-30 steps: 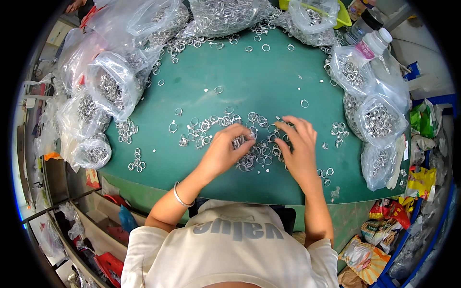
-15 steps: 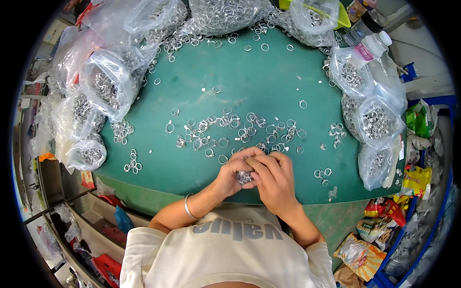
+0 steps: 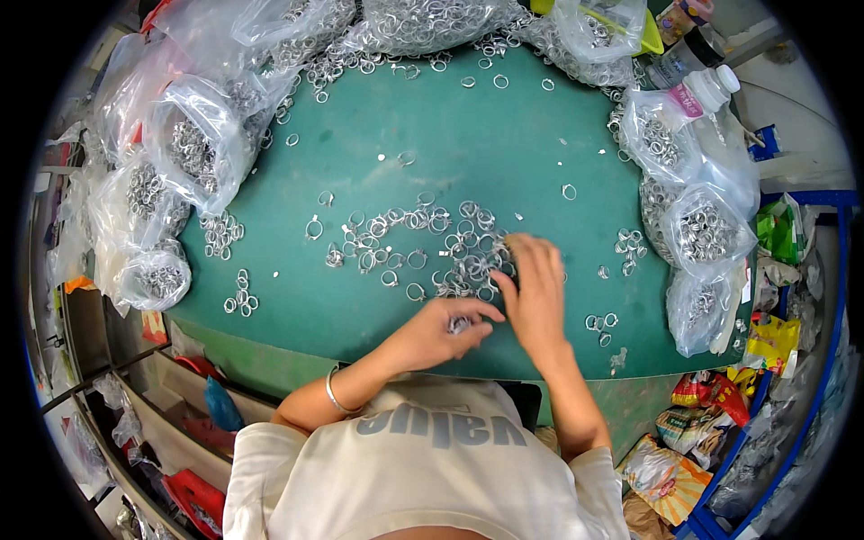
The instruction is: The person sorts and organizes small metal rings on a green surface by hand, picking them up one at a time and placing them in groups.
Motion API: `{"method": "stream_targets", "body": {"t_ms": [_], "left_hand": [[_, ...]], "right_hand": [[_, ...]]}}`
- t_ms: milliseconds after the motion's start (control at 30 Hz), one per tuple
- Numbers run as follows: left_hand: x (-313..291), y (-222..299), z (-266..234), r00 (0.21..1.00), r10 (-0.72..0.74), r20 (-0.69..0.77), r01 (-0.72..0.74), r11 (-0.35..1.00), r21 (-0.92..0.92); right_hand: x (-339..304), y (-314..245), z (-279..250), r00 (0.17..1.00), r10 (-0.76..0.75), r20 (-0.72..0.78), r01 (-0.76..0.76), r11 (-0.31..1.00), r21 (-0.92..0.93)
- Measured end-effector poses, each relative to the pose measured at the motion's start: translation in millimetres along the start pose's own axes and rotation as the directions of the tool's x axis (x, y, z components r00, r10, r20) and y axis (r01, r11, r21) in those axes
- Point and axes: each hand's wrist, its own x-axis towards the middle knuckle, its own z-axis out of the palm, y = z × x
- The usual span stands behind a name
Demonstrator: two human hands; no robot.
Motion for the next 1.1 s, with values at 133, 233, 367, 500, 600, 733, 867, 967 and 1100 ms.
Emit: {"method": "stream_targets", "body": {"t_ms": [133,233,367,500,600,733,867,967,1100], "left_hand": [[-4,-4,10,0.998,0.058,-0.03,-0.04,0.903,0.427],[-8,-8,1,0.969,0.105,-0.226,0.002,0.904,0.428],[-13,-8,-19,0.888,0.232,-0.397,0.027,0.835,0.549],[-12,-2,-21,0.829,0.385,-0.404,-0.083,0.801,0.593],[-6,-1,-4,0.938,0.296,-0.181,-0.122,0.772,0.624],[-11,-1,2,0.992,0.123,-0.001,-0.087,0.712,0.697],[-21,-11,-11,0.977,0.205,0.066,-0.209,0.833,0.511],[-25,-5,-12,0.995,-0.099,0.035,0.097,0.994,0.043],[-25,-3,-20,0.993,-0.046,0.106,0.063,0.985,-0.159]], "right_hand": [[18,-4,11,0.985,0.172,0.022,-0.163,0.874,0.457],[31,-4,-12,0.908,0.297,0.294,-0.388,0.337,0.858],[18,2,-53,0.925,0.329,0.189,-0.308,0.361,0.88],[-3,15,-61,0.954,0.286,0.088,-0.298,0.878,0.375],[4,-10,-42,0.988,0.04,0.151,-0.055,0.994,0.099],[21,-19,-3,0.967,-0.155,0.201,0.142,0.987,0.078],[37,-13,12,0.991,-0.111,0.075,0.075,0.925,0.373],[55,-9,-1,0.932,0.211,0.293,-0.361,0.547,0.755],[52,20,-27,0.838,0.183,0.515,-0.527,0.021,0.85]]}}
